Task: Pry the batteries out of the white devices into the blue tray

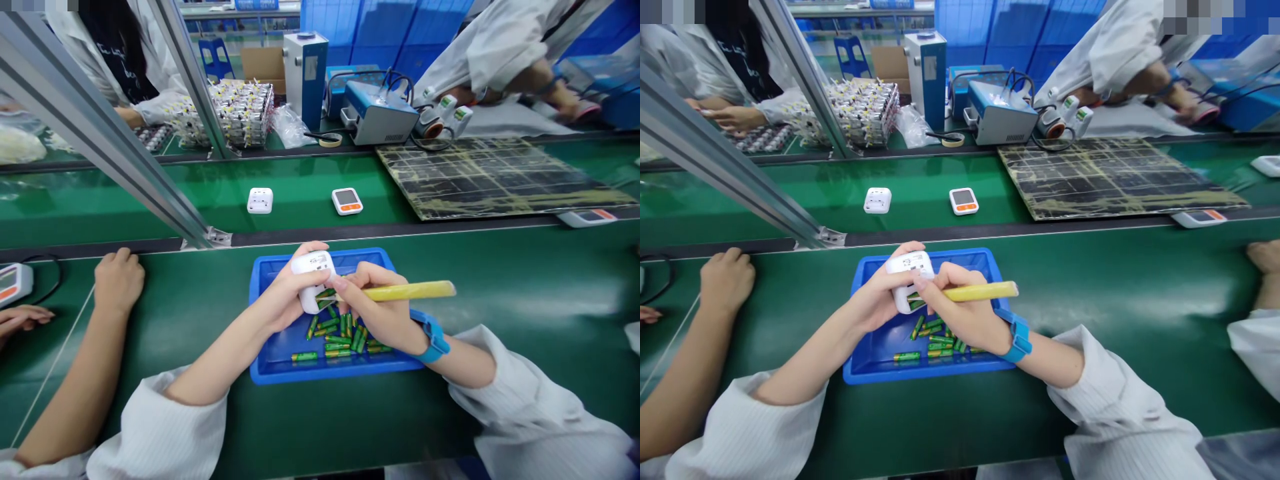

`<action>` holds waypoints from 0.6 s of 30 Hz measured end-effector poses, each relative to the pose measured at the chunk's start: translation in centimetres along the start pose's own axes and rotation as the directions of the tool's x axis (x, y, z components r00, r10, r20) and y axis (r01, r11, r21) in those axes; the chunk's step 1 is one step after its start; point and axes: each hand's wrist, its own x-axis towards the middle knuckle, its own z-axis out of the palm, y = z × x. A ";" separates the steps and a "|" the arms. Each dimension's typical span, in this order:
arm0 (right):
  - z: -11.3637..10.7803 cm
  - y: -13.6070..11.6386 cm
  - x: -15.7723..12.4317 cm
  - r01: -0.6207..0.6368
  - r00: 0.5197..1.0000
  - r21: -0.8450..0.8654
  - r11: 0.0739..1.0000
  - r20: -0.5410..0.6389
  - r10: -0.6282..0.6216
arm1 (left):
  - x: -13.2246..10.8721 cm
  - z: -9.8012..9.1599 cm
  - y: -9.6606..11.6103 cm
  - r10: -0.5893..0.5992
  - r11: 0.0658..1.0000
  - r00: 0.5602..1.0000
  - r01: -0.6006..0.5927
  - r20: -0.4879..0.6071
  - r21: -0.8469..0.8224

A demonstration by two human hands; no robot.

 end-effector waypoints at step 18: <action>0.1 -0.2 -0.2 0.656 0.663 -0.685 0.315 0.326 -0.674 | -0.1 0.1 -0.7 0.050 0.972 0.999 -0.046 -0.011 0.231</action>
